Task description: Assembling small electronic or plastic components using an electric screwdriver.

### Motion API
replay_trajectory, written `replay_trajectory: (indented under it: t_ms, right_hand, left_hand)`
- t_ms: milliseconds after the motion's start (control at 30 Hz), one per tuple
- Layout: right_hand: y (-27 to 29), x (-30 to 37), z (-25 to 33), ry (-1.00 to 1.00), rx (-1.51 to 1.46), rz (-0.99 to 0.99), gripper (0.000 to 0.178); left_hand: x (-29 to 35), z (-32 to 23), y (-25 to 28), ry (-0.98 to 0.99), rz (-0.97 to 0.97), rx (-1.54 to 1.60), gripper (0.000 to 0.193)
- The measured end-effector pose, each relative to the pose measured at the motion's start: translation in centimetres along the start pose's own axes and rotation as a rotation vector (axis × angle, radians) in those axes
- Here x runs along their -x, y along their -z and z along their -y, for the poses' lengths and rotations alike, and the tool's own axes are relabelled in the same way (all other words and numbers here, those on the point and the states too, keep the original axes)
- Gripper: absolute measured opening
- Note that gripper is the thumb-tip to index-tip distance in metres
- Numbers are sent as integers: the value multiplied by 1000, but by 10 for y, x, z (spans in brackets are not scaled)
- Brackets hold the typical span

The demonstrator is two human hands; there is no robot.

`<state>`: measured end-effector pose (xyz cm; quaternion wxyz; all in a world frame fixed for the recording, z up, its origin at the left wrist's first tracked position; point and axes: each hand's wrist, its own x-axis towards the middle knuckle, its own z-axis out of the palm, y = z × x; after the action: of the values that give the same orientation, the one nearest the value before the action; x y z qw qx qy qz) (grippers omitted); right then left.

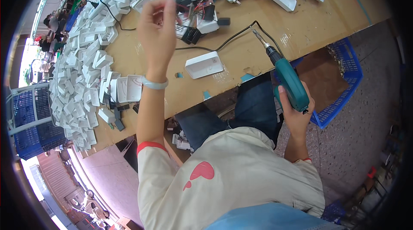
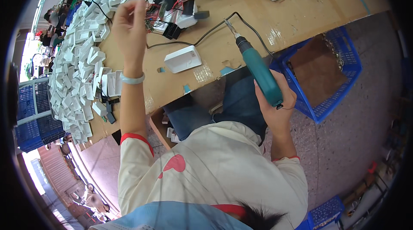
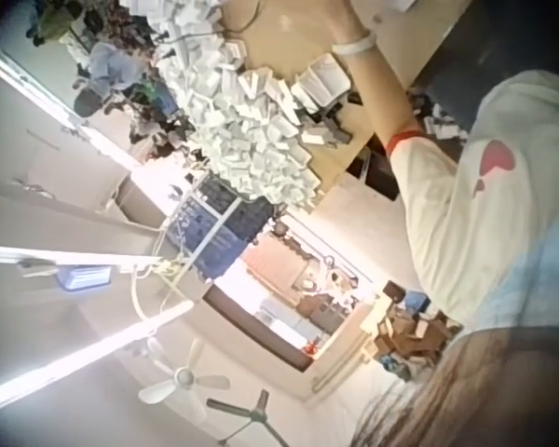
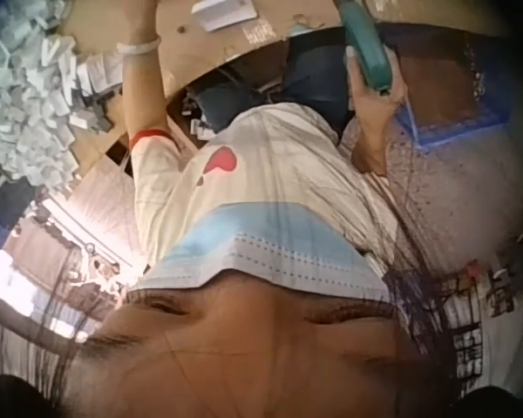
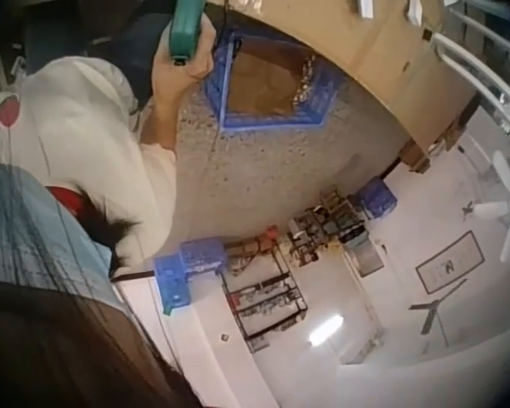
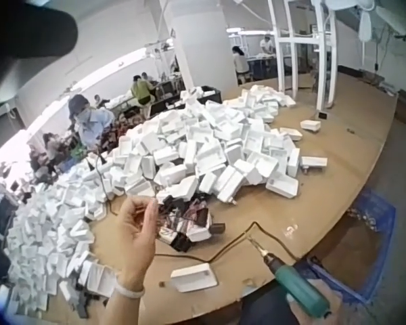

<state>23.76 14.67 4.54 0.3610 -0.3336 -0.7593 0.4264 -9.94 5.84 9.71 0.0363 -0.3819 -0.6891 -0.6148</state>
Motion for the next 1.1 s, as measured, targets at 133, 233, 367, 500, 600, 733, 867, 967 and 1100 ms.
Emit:
replay_trajectory:
  t_ms: [133,233,367,500,600,733,867,967,1100]
  right_hand:
    - [-3,1,1,12,-3,20,29]
    - [-1,5,4,6,2,33,28]
    - [0,9,5,-18,6,55,28]
    - [0,15,7,-10,-21,108,31]
    - [3,27,9,0,-3,191,36]
    - [-5,41,8,73,-48,240,27]
    - [-10,45,10,77,-5,359,39]
    - [-15,45,9,109,13,356,44]
    - [-23,45,5,125,27,376,48]
  left_hand:
    - [8,-19,19,41,-96,208,18]
    - [26,-21,59,302,-212,713,22]
    - [55,-30,83,247,-347,830,22]
    - [108,-31,59,421,19,20,10]
    - [139,-22,35,278,170,-189,8]
    - [148,-9,6,29,276,-433,10]
    - [148,5,-6,-222,249,-644,17]
    - [147,9,-7,-301,244,-753,20]
    - [148,18,-8,-345,225,-752,20]
